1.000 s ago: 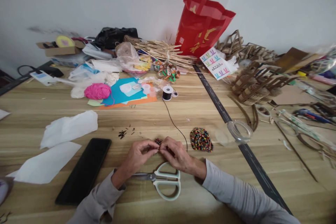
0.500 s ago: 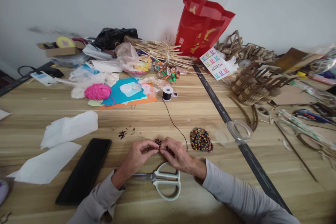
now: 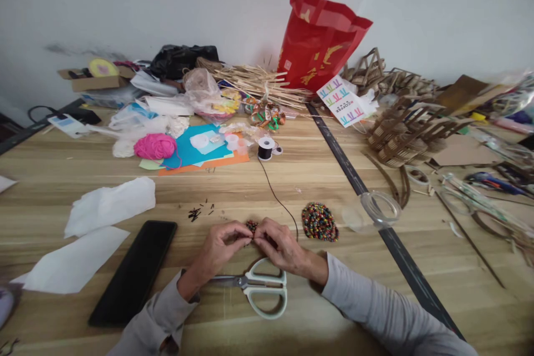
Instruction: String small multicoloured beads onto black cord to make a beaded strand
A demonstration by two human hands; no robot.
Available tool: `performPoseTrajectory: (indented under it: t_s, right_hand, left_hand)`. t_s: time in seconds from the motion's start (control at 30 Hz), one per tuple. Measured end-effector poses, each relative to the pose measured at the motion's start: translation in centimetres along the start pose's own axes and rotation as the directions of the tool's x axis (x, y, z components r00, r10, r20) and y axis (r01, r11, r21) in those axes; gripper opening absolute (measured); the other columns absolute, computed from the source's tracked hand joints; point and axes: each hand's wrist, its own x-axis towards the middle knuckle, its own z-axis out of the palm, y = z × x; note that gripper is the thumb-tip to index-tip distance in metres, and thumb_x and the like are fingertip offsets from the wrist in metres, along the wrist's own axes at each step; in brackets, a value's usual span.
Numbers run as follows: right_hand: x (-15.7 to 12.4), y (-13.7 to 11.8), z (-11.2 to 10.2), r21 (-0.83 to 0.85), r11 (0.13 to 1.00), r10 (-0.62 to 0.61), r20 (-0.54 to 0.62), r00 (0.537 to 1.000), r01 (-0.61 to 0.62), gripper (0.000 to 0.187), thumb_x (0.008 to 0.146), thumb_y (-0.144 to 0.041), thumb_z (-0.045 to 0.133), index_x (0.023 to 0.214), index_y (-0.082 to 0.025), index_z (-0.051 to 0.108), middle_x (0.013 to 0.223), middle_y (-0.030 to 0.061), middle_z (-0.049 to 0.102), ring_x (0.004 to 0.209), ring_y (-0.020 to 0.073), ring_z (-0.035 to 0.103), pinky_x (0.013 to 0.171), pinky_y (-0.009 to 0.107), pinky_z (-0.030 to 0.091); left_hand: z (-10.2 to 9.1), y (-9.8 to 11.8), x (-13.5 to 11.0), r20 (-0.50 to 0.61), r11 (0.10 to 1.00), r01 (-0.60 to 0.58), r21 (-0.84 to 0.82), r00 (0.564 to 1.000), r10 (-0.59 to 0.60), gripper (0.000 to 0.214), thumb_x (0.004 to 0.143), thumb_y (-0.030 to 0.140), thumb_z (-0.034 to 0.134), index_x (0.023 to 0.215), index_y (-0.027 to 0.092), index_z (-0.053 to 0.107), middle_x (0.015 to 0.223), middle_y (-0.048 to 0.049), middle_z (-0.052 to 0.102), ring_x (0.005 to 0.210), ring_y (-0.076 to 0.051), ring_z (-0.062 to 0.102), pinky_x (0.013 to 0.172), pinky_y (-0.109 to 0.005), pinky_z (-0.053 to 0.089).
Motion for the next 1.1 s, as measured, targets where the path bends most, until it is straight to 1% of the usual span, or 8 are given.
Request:
performPoseTrajectory:
  t_s: [0.17, 0.57, 0.8, 1.1]
  right_hand:
    - [-0.06, 0.08, 0.01, -0.008, 1.000, 0.002, 0.001, 1.000, -0.002, 0.014, 0.094, -0.021, 0.045, 0.084, -0.017, 0.053, 0.075, 0.0051, 0.057, 0.070, 0.0151, 0.054, 0.063, 0.025, 0.044]
    - [-0.06, 0.10, 0.06, -0.002, 1.000, -0.001, 0.000, 1.000, 0.001, 0.013, 0.094, -0.021, 0.044, 0.085, -0.018, 0.052, 0.076, 0.0054, 0.057, 0.070, 0.0157, 0.054, 0.063, 0.025, 0.044]
    - [-0.21, 0.18, 0.06, -0.009, 1.000, 0.005, -0.010, 1.000, -0.005, 0.012, 0.094, -0.021, 0.045, 0.085, -0.018, 0.053, 0.076, 0.0051, 0.057, 0.070, 0.0155, 0.053, 0.063, 0.025, 0.044]
    - [-0.12, 0.22, 0.17, -0.016, 1.000, 0.007, 0.003, 1.000, -0.007, 0.014, 0.095, -0.022, 0.044, 0.084, -0.018, 0.053, 0.076, 0.0048, 0.057, 0.069, 0.0150, 0.053, 0.063, 0.025, 0.044]
  left_hand:
    - [-0.05, -0.08, -0.02, -0.001, 1.000, 0.002, 0.008, 1.000, -0.002, 0.006, 0.072, 0.017, 0.068, 0.076, 0.014, 0.072, 0.077, -0.0060, 0.074, 0.074, -0.018, 0.068, 0.071, -0.027, 0.055]
    - [-0.03, -0.12, 0.04, 0.007, 0.999, -0.040, 0.033, 0.999, 0.040, 0.005, 0.072, 0.018, 0.069, 0.074, 0.015, 0.072, 0.076, -0.0059, 0.074, 0.073, -0.018, 0.069, 0.070, -0.026, 0.055]
    - [-0.04, 0.20, -0.01, 0.001, 0.999, -0.006, 0.035, 1.000, 0.006, 0.006, 0.072, 0.016, 0.068, 0.075, 0.015, 0.073, 0.076, -0.0058, 0.075, 0.073, -0.018, 0.069, 0.071, -0.027, 0.056]
    - [-0.01, -0.09, 0.01, 0.001, 1.000, -0.020, 0.019, 1.000, 0.020, 0.005, 0.071, 0.016, 0.068, 0.074, 0.015, 0.072, 0.074, -0.0055, 0.074, 0.071, -0.018, 0.069, 0.069, -0.025, 0.056]
